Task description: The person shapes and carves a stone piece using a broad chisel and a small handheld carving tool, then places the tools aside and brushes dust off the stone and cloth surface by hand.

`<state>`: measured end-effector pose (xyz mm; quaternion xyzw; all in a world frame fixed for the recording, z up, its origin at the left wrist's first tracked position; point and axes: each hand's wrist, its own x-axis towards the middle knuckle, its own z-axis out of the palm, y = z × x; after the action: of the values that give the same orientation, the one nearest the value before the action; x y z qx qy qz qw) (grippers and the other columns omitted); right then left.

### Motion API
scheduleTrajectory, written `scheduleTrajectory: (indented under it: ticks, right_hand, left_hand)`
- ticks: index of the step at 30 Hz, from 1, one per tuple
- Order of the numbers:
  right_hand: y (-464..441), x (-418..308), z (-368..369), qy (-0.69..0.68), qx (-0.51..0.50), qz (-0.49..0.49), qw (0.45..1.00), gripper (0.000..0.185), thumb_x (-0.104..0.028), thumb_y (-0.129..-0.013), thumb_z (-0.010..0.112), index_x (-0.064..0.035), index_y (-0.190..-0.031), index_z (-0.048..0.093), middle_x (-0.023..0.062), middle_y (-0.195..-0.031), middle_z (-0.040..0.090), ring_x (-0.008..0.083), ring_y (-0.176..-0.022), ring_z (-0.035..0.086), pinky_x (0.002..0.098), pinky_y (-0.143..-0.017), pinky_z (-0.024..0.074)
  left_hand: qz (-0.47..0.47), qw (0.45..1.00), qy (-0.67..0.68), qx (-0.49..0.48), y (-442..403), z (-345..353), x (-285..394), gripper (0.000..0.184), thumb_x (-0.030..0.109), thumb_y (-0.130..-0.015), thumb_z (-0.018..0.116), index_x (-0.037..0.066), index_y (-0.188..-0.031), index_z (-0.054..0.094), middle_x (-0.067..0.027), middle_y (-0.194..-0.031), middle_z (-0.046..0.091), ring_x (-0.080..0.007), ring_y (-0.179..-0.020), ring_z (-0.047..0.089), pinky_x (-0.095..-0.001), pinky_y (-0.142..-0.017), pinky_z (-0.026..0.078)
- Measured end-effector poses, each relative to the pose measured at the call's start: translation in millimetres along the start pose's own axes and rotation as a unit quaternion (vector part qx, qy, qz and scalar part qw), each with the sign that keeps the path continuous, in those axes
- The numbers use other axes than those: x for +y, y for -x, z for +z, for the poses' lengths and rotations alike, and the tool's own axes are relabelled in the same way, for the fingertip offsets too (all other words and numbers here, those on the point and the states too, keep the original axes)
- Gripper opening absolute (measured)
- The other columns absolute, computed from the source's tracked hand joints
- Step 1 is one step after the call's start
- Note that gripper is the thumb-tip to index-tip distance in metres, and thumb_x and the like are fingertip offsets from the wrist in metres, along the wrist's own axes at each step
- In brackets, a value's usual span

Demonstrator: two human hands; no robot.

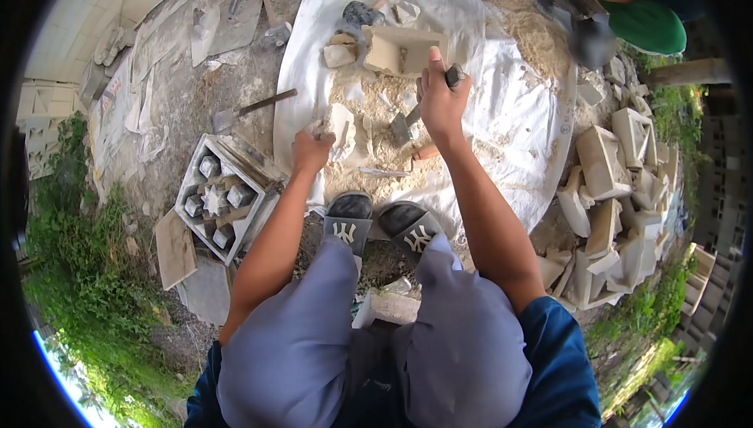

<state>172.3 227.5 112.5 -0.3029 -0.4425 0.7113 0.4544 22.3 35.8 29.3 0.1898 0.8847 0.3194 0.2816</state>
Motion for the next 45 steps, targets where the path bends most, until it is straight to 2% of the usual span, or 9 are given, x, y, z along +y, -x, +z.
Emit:
scheduleTrajectory:
  ticks: [10, 12, 16, 19, 30, 35, 38, 41, 45]
  right_hand:
    - [7, 6, 7, 0.053, -0.044, -0.006, 0.998, 0.048, -0.024, -0.102, 0.055, -0.0139, -0.06, 0.035, -0.0078, -0.051, 0.029, 0.0046, -0.044, 0.022, 0.0272, -0.042, 0.0155]
    - [9, 7, 9, 0.062, -0.049, -0.006, 0.997, 0.048, -0.024, -0.102, 0.055, -0.0137, -0.06, 0.035, -0.0078, -0.051, 0.029, 0.0045, -0.044, 0.022, 0.0273, -0.042, 0.0156]
    - [11, 7, 13, 0.076, -0.061, -0.005, 0.995, 0.048, -0.023, -0.102, 0.056, -0.0133, -0.059, 0.036, -0.0076, -0.051, 0.029, 0.0043, -0.044, 0.023, 0.0273, -0.042, 0.0157]
    - [11, 3, 15, 0.072, -0.059, 0.01, 0.996, 0.048, -0.023, -0.102, 0.055, -0.0132, -0.059, 0.036, -0.0076, -0.051, 0.029, 0.0044, -0.044, 0.023, 0.0274, -0.042, 0.0158]
    - [8, 5, 12, 0.071, -0.08, 0.007, 0.994, 0.05, -0.026, -0.103, 0.054, -0.0134, -0.059, 0.035, -0.0071, -0.05, 0.028, 0.0051, -0.044, 0.022, 0.0279, -0.043, 0.0154]
    - [10, 5, 10, 0.082, -0.079, 0.021, 0.993, 0.05, -0.031, -0.103, 0.053, -0.0142, -0.06, 0.034, -0.0069, -0.053, 0.029, 0.0053, -0.046, 0.023, 0.0273, -0.044, 0.0167]
    - [11, 11, 8, 0.101, -0.069, -0.008, 0.992, 0.049, -0.038, -0.102, 0.053, -0.0144, -0.062, 0.036, -0.0085, -0.058, 0.032, 0.0041, -0.051, 0.026, 0.0259, -0.045, 0.0192]
    - [12, 6, 16, 0.074, -0.044, -0.027, 0.996, 0.053, -0.043, -0.103, 0.049, -0.012, -0.062, 0.034, -0.0042, -0.057, 0.032, 0.0069, -0.05, 0.025, 0.0264, -0.046, 0.0186]
    - [20, -10, 37, 0.053, -0.157, -0.134, 0.977, 0.061, -0.051, -0.104, 0.039, -0.0069, -0.062, 0.034, -0.0016, -0.057, 0.032, 0.0086, -0.051, 0.027, 0.0274, -0.047, 0.0209]
  left_hand:
    - [0.064, 0.988, 0.051, 0.128, -24, -15, -2, 0.045, 0.013, -0.078, 0.072, 0.004, -0.122, 0.063, -0.0179, -0.112, 0.07, -0.0293, -0.103, 0.068, -0.0369, -0.088, 0.051]
    - [0.134, 0.978, 0.015, 0.156, -31, -18, -7, 0.043, 0.01, -0.081, 0.07, 0.004, -0.122, 0.062, -0.0181, -0.114, 0.069, -0.0291, -0.105, 0.067, -0.0368, -0.089, 0.05]
    - [0.148, 0.979, 0.03, 0.139, -36, -18, -25, 0.043, 0.009, -0.082, 0.07, 0.004, -0.123, 0.061, -0.0188, -0.114, 0.068, -0.0309, -0.107, 0.066, -0.0373, -0.09, 0.05]
    - [0.171, 0.974, -0.041, 0.145, -31, -22, -30, 0.045, 0.012, -0.083, 0.069, 0.005, -0.127, 0.059, -0.0201, -0.116, 0.067, -0.0336, -0.109, 0.064, -0.0384, -0.091, 0.05]
    - [0.094, 0.987, -0.109, 0.075, -38, -10, -23, 0.066, 0.023, -0.085, 0.07, 0.004, -0.141, 0.043, -0.0254, -0.132, 0.054, -0.0412, -0.123, 0.051, -0.0439, -0.102, 0.044]
    - [0.111, 0.984, -0.109, 0.087, -38, -11, -30, 0.064, 0.02, -0.084, 0.069, 0.005, -0.141, 0.044, -0.0237, -0.122, 0.057, -0.0401, -0.116, 0.054, -0.0459, -0.099, 0.044]
    - [0.111, 0.978, -0.144, 0.105, -12, 4, -34, 0.064, 0.02, -0.084, 0.068, 0.007, -0.142, 0.044, -0.0222, -0.117, 0.057, -0.0396, -0.112, 0.055, -0.0458, -0.098, 0.045]
    - [0.13, 0.97, -0.177, 0.102, 3, 16, -40, 0.065, 0.023, -0.084, 0.068, 0.01, -0.143, 0.045, -0.0215, -0.115, 0.055, -0.0398, -0.111, 0.055, -0.0453, -0.095, 0.046]
    - [0.131, 0.972, -0.173, 0.091, 0, 13, -43, 0.068, 0.026, -0.086, 0.067, 0.01, -0.147, 0.04, -0.0219, -0.118, 0.053, -0.0403, -0.113, 0.053, -0.0466, -0.098, 0.043]
